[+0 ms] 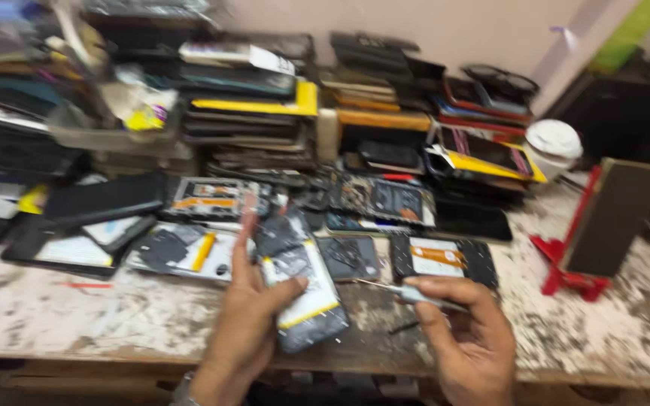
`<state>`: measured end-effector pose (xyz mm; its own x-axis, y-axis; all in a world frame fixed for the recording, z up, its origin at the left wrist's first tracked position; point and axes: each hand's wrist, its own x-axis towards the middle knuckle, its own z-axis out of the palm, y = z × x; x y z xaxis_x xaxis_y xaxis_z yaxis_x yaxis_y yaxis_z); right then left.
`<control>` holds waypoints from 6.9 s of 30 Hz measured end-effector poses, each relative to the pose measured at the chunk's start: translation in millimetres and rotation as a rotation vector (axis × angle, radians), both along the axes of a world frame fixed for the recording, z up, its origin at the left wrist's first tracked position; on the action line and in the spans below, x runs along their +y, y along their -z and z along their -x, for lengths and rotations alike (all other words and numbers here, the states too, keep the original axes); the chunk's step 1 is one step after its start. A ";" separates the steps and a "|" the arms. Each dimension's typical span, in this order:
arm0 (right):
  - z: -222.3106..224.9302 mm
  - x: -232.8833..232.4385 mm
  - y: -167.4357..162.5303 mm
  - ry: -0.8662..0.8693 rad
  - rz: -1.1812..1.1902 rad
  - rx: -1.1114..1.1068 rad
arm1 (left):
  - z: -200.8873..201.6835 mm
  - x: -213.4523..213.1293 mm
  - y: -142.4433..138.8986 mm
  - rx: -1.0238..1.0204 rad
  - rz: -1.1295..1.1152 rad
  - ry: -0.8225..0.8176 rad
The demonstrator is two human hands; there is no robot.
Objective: The person holds a disassembled smartphone in one hand and uses a screwdriver to unscrew and remove internal components from its back housing. They work at a cluttered repair bench covered with other dismantled phones and parts, occasionally setting the phone down and picking it back up to continue working on it.
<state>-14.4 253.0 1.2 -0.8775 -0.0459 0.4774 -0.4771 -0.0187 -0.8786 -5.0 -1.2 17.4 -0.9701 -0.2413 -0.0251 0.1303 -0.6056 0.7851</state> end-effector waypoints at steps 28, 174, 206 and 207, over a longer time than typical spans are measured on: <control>-23.6 -34.4 -12.2 -0.254 -0.347 0.203 | -1.2 7.2 -9.3 0.117 -0.374 -0.034; -6.8 -46.9 -66.5 -0.423 -0.757 0.396 | -0.4 18.8 -22.3 0.009 -0.117 -0.143; -8.8 -52.7 -62.2 -0.399 -0.796 0.369 | -3.5 8.4 -17.0 0.060 -0.106 -0.148; -9.3 -52.0 -61.2 -0.408 -0.798 0.388 | -3.0 7.2 -17.6 0.063 -0.112 -0.146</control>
<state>-5.1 201.0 62.4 -0.5104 -0.7468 0.4263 -0.8250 0.2855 -0.4878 -2.0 6.0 35.0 -0.9254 -0.3790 -0.0005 0.2698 -0.6598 0.7013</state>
